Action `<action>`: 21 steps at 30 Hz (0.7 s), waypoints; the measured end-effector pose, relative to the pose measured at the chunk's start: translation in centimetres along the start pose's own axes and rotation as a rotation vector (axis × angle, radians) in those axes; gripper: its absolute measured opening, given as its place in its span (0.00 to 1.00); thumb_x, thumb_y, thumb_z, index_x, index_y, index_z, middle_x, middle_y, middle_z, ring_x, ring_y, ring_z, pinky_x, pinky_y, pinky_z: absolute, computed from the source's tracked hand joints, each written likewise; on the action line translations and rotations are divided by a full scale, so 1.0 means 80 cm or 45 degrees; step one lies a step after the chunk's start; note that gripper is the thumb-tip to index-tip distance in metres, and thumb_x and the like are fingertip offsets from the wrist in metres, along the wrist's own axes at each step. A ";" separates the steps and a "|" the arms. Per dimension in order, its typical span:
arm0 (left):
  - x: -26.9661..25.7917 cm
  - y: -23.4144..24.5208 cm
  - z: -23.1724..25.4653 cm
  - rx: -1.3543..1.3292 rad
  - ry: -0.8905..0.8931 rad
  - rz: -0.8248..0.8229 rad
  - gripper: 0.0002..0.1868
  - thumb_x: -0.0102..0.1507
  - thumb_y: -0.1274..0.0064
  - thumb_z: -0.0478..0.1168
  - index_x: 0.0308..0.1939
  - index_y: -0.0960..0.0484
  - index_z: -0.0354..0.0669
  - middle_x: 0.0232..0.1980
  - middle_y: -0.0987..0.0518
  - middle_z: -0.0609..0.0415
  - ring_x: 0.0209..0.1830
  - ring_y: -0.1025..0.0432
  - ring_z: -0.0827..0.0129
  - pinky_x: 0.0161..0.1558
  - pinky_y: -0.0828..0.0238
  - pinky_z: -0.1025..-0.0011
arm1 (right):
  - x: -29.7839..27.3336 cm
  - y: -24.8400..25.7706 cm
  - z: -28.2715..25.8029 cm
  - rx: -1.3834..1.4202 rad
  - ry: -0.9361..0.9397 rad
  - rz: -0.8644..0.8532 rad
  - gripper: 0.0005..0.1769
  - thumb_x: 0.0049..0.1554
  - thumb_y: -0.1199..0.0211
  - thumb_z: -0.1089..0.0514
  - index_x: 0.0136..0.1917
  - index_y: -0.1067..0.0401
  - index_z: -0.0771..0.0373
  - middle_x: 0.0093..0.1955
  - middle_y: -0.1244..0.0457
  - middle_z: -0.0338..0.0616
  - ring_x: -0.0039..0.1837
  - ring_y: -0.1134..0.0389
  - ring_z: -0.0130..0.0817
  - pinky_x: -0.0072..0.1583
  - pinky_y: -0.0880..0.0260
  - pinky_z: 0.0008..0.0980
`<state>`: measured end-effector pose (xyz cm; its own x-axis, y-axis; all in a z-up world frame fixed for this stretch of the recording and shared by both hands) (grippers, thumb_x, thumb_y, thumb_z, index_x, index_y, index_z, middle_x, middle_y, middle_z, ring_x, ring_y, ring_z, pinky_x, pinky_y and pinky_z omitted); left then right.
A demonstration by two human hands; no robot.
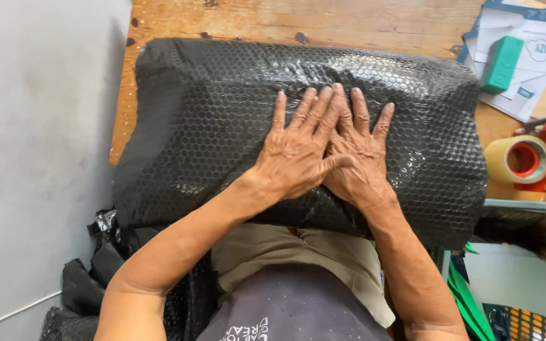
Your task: Wrapping a cushion in bubble wrap and securing it with tape for shipping.
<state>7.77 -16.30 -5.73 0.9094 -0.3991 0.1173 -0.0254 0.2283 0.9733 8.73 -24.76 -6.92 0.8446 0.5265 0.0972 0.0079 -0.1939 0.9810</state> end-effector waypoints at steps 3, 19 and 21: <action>0.026 0.002 -0.006 -0.177 0.126 -0.189 0.53 0.63 0.85 0.78 0.81 0.66 0.46 0.85 0.63 0.45 0.85 0.67 0.51 0.75 0.86 0.39 | 0.003 -0.005 0.002 -0.045 -0.037 -0.070 0.46 0.66 0.60 0.26 0.86 0.67 0.46 0.87 0.75 0.43 0.87 0.77 0.50 0.75 0.85 0.74; 0.024 -0.013 -0.017 -0.272 0.131 -0.128 0.46 0.65 0.92 0.73 0.83 0.60 0.59 0.85 0.70 0.47 0.86 0.74 0.51 0.75 0.89 0.36 | -0.111 0.133 0.263 0.428 -0.502 0.871 0.17 0.68 0.31 0.72 0.66 0.34 0.77 0.60 0.37 0.66 0.59 0.33 0.55 0.55 0.22 0.44; 0.027 -0.010 -0.015 -0.303 0.150 -0.144 0.45 0.66 0.90 0.73 0.83 0.60 0.59 0.85 0.70 0.48 0.86 0.75 0.52 0.75 0.91 0.37 | -0.156 0.106 0.360 0.278 -0.875 0.549 0.29 0.64 0.28 0.60 0.70 0.37 0.75 0.64 0.42 0.68 0.64 0.41 0.60 0.62 0.36 0.51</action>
<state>10.26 -16.29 -6.47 0.9431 -0.3315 -0.0269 0.1648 0.3956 0.9035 13.67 -56.79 -4.66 0.9349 -0.2386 0.2628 -0.3468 -0.4558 0.8197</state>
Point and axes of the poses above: each hand's wrist, its own x-axis towards the middle knuckle, its own y-axis out of the back of the hand, z = x × y, the point moved 7 cm from there along x, towards the middle knuckle
